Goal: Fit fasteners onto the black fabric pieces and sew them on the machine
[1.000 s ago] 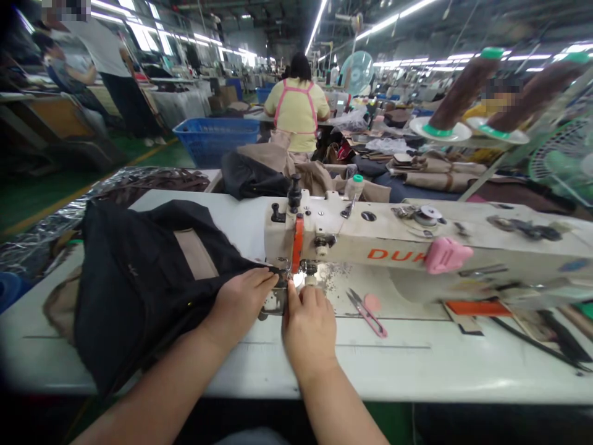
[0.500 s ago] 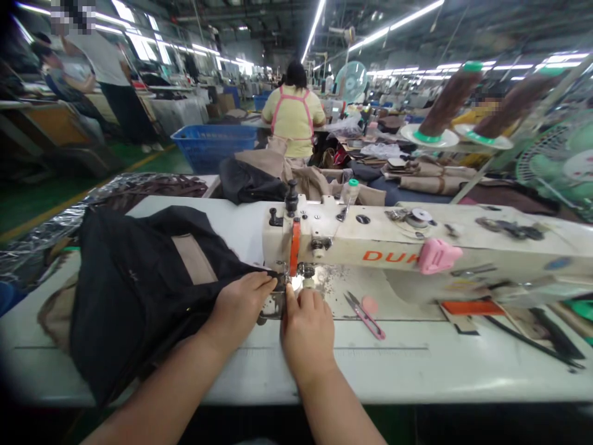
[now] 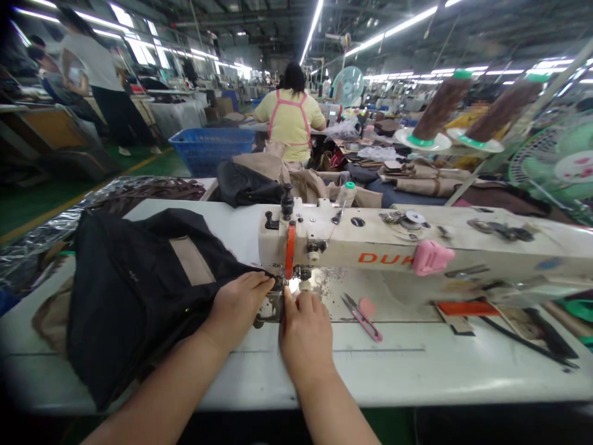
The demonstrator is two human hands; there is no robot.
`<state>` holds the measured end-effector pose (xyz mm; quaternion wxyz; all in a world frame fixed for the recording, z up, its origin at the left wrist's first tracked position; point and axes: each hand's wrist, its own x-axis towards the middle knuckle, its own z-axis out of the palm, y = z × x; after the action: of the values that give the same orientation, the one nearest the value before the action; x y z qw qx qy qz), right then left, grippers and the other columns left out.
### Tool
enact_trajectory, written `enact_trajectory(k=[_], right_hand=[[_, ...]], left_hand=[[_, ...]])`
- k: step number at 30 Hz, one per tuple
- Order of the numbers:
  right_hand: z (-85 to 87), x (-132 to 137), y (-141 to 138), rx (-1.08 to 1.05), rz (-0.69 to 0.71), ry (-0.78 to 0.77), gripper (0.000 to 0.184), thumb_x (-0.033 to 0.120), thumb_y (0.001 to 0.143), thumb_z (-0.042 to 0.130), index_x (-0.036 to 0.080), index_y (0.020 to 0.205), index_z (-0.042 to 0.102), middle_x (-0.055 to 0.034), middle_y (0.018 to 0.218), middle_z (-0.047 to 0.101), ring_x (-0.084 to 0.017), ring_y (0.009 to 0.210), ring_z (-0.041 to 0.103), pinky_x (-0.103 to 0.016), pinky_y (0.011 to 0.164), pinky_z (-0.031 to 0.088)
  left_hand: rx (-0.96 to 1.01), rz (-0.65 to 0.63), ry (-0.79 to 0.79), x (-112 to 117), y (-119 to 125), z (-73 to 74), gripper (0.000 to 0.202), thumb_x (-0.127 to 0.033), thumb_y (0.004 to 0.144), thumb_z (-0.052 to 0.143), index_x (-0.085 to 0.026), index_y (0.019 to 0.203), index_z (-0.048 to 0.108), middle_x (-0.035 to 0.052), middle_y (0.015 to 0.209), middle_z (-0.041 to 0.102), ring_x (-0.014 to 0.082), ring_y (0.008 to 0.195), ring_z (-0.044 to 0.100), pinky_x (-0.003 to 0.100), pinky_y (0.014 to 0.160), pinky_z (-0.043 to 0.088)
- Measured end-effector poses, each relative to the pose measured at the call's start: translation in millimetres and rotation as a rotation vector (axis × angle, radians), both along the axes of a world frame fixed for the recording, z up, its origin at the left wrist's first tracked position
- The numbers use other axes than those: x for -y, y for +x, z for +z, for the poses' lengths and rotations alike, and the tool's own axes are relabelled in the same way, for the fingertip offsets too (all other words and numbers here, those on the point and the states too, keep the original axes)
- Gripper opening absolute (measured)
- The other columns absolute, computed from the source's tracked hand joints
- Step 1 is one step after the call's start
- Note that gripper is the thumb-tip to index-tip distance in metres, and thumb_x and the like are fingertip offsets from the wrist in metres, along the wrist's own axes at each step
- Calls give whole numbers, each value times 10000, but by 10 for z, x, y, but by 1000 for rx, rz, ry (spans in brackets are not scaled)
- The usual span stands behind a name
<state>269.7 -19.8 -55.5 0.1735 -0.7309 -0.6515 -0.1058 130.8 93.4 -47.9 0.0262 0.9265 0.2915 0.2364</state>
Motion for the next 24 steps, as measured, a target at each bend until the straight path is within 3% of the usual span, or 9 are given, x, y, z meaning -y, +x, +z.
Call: enact_trajectory(k=[3,6,10,12,14,17,20,24], right_hand=[[15,75,31,-43,20,27,423,86,866,585,154,1277,656,-86,923,611,-250,884,538,-379,777,473],[41,223,164,-44,36,130,261,105,885,578,157,1105,708,-76,896,634,-234,855,563,-372,782,478],[118,501,597,69,-43,327,175,115,911,554,173,929,718,-77,875,675,-234,861,617,-389,820,499],[171,656,906,138,-121,397,145,132,888,598,181,926,730,-76,874,692,-232,842,645,-385,806,519],[219,803,1219,216,-296,466,180,136,857,620,182,974,750,-99,916,716,-263,866,677,-432,848,535],[243,967,1577,207,-510,457,442,112,860,582,124,1293,669,-203,1242,695,-370,1152,668,-496,998,511],[192,1032,1719,179,-506,366,614,118,875,550,108,1487,500,-237,1435,582,-405,1344,554,-492,1093,462],[111,1021,1698,154,-477,339,747,96,849,538,145,1572,361,-233,1491,519,-420,1423,464,-546,1109,446]], left_hand=[[23,2,-4,-38,5,6,234,-71,938,580,-189,1062,739,82,1088,761,238,1046,716,393,946,616],[18,-6,-17,-74,9,-7,251,-46,935,570,-180,1060,741,90,1085,767,238,1029,726,389,934,622],[55,-21,-60,-101,11,-38,262,-23,922,579,-177,1064,736,89,1087,767,227,1044,726,371,958,617],[65,-20,-51,-103,10,-43,264,-21,920,579,-183,1058,737,86,1081,769,229,1031,729,386,951,625],[70,-22,-35,-103,10,-41,267,-14,918,576,-185,1043,738,83,1072,772,227,1017,734,389,941,633],[75,-27,-35,-101,13,-36,278,-8,919,564,-194,1034,736,73,1068,774,220,1015,735,376,939,635],[66,-9,-38,-97,16,-36,283,-23,931,551,-211,1041,732,64,1077,771,213,1020,732,361,943,630],[44,0,-35,-83,13,-27,261,-45,935,559,-202,1050,733,85,1094,764,229,1017,729,373,932,627]])
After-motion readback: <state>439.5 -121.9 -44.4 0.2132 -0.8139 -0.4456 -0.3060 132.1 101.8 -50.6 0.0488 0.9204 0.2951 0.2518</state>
